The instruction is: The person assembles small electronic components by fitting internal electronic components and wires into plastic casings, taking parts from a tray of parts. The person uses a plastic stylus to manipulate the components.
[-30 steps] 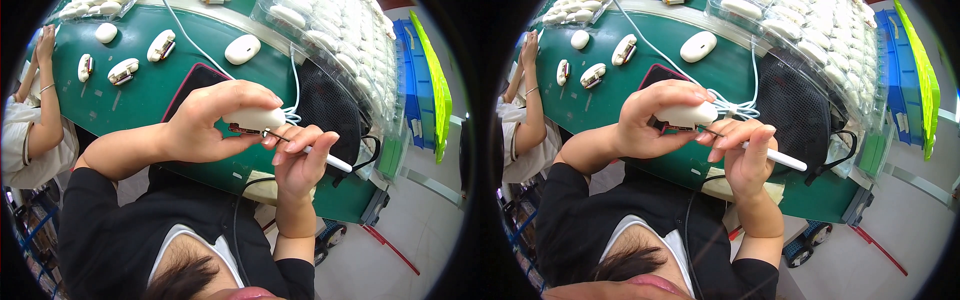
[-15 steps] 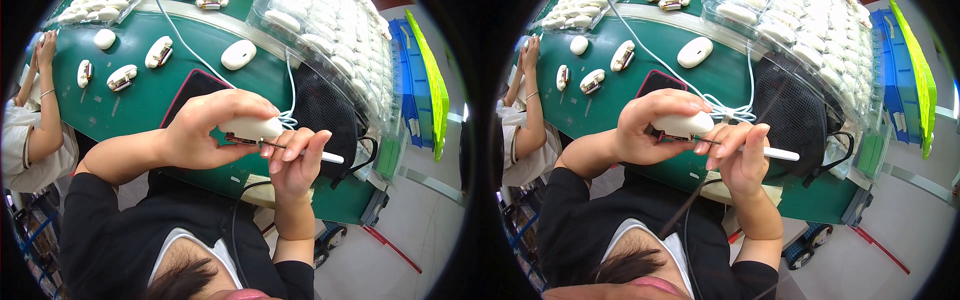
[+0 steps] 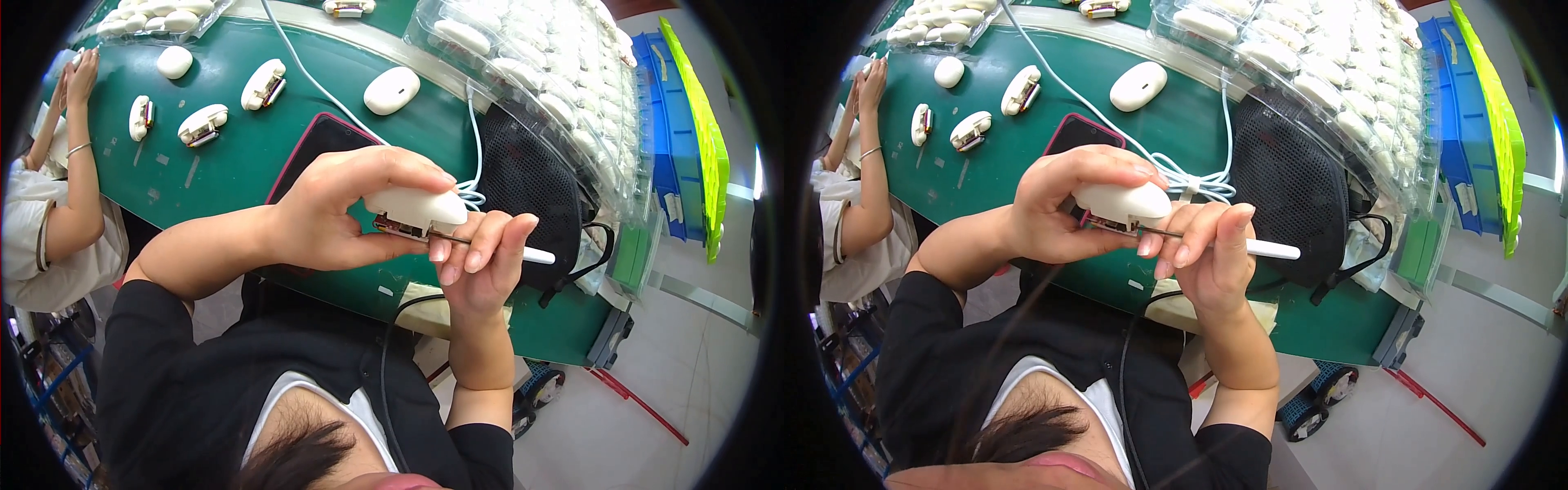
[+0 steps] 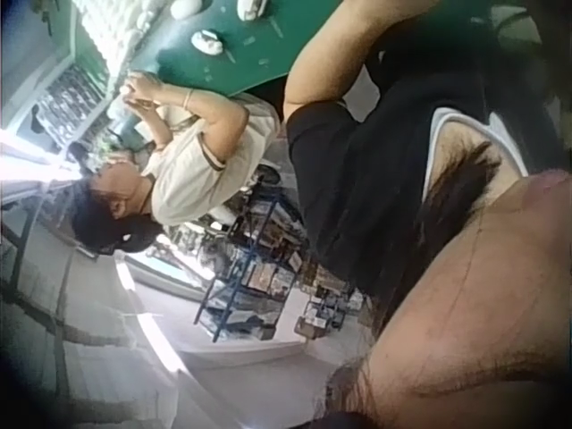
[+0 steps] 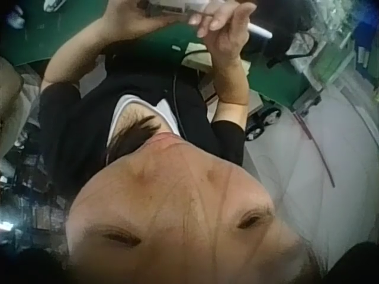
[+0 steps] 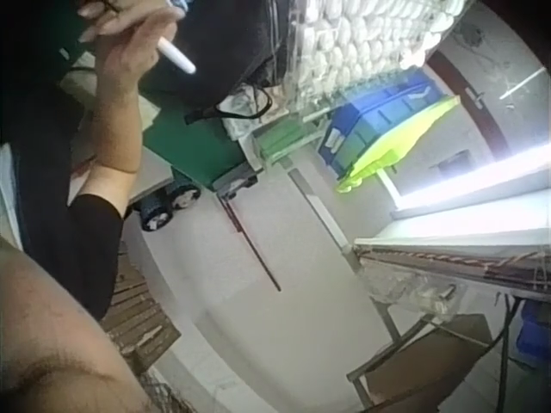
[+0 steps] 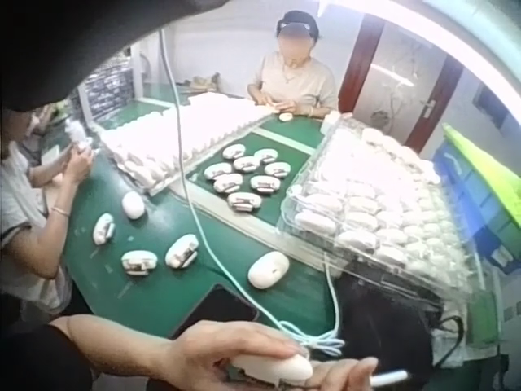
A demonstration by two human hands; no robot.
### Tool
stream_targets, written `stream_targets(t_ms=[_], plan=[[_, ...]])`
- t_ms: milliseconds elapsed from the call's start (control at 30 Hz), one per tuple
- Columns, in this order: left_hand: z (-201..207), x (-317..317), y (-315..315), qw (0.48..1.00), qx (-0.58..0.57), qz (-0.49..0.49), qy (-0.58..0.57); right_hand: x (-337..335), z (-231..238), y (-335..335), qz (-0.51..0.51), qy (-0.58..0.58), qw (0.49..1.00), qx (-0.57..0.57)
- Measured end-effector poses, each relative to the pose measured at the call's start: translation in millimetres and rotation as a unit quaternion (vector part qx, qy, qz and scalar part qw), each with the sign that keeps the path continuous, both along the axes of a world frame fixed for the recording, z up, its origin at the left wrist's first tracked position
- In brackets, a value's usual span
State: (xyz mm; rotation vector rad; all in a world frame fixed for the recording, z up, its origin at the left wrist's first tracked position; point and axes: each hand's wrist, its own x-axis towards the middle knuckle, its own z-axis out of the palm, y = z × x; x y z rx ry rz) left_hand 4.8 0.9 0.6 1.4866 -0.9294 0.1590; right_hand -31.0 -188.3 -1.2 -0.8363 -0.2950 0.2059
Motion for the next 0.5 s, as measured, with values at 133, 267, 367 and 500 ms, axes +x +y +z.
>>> stream_targets(t_ms=[133, 267, 367, 500], plan=[[-0.2, -2.4, 1.1, 1.0, 0.008, -0.011, 0.02, 0.1, -2.2, -0.9, 0.006, 0.012, 1.0, 0.014], [1.7, -5.7, 0.5, 0.995, 0.025, -0.03, 0.097, 1.1, -1.3, -2.6, 0.031, 0.012, 0.999, 0.03], [1.0, -6.4, 0.9, 0.993, 0.026, -0.026, 0.109, 2.1, -2.4, -1.4, 0.039, 0.014, 0.998, 0.04], [1.6, -5.0, 0.7, 0.992, 0.026, -0.021, 0.122, 2.9, -3.6, -1.3, 0.043, 0.033, 0.997, 0.061]])
